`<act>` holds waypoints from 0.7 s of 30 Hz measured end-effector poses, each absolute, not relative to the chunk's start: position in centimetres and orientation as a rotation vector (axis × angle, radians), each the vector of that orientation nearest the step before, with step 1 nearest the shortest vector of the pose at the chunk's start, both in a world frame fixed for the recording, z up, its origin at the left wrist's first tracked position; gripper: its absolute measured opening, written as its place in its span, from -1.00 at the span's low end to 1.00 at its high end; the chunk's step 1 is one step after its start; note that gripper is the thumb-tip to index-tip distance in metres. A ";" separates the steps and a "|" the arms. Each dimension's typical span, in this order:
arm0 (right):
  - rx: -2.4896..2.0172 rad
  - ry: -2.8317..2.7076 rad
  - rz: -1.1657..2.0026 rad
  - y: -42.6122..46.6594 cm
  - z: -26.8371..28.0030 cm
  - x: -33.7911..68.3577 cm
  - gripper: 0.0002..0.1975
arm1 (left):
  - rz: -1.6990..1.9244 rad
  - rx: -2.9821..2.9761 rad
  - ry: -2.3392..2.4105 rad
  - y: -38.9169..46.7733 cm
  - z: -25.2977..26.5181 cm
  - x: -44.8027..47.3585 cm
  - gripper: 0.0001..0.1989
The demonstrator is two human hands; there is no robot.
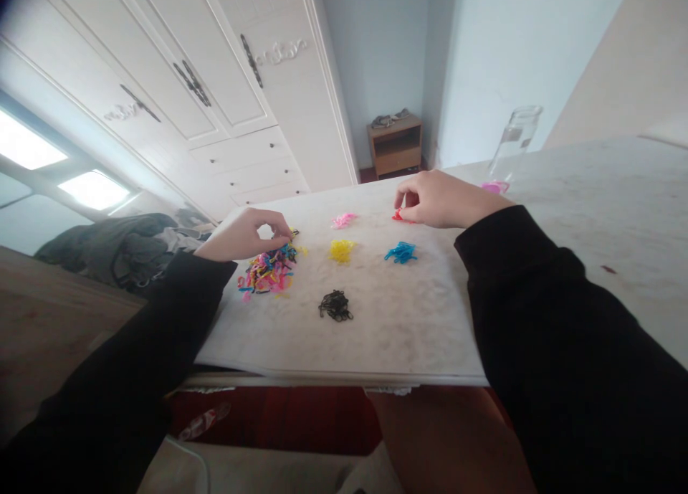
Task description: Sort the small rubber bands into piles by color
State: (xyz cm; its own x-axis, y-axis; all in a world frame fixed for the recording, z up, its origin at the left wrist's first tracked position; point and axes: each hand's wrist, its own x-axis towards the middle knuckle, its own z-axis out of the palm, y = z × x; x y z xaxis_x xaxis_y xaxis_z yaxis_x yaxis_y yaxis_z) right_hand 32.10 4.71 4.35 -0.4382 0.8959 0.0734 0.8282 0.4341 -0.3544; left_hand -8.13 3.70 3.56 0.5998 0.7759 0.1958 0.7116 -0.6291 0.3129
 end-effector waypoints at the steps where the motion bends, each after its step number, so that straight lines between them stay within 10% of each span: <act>1: -1.501 -2.443 0.379 4.7 4.3 32.1 -0.74 | 0.429 2.634 1.212 3.7 3.7 -8.2 -0.87; 21: -1.458 -2.475 0.381 4.6 4.4 31.9 -0.75 | 0.126 2.604 1.081 3.2 4.9 -8.6 -0.76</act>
State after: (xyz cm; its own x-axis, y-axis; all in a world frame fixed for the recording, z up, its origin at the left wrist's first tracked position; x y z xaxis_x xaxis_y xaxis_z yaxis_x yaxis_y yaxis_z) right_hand 31.88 4.61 4.38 -0.4714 0.8786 0.0762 0.8151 0.4670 -0.3427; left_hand -8.60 3.18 4.87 0.7103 0.7028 -0.0402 0.6747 -0.6635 0.3234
